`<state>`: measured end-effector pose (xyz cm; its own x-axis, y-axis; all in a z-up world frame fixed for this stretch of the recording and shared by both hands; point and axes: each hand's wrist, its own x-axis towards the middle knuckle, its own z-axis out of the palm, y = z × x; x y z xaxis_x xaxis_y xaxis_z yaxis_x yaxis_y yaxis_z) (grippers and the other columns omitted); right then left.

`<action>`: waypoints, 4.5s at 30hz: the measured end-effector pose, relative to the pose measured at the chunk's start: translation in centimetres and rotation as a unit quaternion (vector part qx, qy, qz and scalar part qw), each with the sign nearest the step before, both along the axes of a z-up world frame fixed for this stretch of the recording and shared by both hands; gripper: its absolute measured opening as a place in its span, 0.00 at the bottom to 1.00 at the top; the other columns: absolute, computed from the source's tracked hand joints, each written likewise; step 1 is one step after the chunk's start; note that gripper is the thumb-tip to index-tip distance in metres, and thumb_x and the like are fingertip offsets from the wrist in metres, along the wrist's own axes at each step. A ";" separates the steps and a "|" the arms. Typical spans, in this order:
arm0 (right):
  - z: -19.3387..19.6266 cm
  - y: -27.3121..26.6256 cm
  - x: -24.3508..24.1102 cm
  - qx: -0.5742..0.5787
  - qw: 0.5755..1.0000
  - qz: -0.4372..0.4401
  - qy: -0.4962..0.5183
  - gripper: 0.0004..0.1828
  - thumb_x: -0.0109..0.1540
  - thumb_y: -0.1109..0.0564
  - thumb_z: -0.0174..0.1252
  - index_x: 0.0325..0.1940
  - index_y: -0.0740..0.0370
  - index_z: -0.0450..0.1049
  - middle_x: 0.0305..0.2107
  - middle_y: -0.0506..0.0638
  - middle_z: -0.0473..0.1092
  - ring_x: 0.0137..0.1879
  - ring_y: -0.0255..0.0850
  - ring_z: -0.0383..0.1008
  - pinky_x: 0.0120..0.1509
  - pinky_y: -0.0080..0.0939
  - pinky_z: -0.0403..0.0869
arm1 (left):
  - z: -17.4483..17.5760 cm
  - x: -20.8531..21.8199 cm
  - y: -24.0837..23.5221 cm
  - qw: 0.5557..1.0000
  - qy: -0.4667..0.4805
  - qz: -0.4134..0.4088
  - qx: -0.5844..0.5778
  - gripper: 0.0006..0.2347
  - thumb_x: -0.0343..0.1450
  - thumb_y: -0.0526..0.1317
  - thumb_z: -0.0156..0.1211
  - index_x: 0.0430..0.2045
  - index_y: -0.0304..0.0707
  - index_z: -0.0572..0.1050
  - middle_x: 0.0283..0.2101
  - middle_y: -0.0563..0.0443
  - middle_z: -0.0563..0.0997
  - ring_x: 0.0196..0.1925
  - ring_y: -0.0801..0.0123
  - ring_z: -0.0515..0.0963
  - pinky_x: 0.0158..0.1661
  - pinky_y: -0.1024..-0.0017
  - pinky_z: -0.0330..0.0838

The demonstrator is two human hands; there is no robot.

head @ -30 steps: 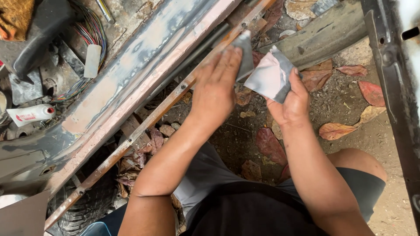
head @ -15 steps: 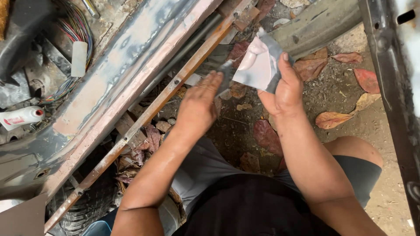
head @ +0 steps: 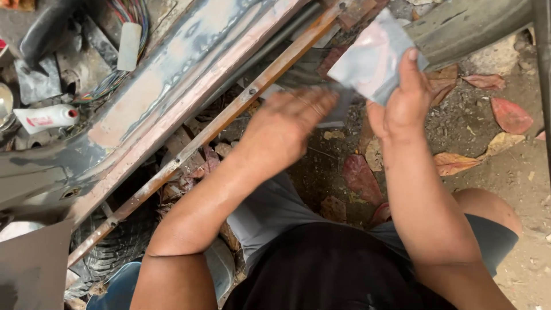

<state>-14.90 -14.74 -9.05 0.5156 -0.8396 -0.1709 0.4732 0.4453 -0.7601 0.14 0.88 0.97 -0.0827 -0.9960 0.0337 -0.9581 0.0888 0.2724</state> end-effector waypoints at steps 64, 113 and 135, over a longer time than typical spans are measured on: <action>-1.6 3.4 5.0 0.173 0.975 0.081 -0.114 0.26 0.70 0.46 0.47 0.65 0.66 0.67 0.52 0.57 0.74 0.54 0.43 0.76 0.63 0.43 0.76 | -5.4 0.5 -0.2 0.969 0.059 0.165 -0.176 0.24 0.75 0.28 0.59 0.68 0.44 0.65 0.71 0.47 0.71 0.75 0.53 0.71 0.75 0.55 0.66; -1.5 4.6 5.2 0.136 0.987 0.056 -0.070 0.29 0.68 0.48 0.49 0.66 0.71 0.66 0.57 0.62 0.72 0.60 0.48 0.76 0.69 0.49 0.76 | -4.5 4.2 1.8 0.923 -0.237 0.273 -0.131 0.23 0.76 0.36 0.62 0.68 0.37 0.63 0.68 0.39 0.72 0.67 0.41 0.75 0.62 0.48 0.71; -2.1 5.3 4.9 0.175 0.983 0.037 -0.039 0.27 0.67 0.48 0.49 0.64 0.71 0.66 0.56 0.63 0.72 0.59 0.49 0.76 0.68 0.50 0.76 | -4.2 3.4 0.4 0.926 -0.216 0.290 -0.113 0.26 0.75 0.36 0.60 0.69 0.35 0.60 0.70 0.37 0.69 0.68 0.39 0.72 0.63 0.48 0.70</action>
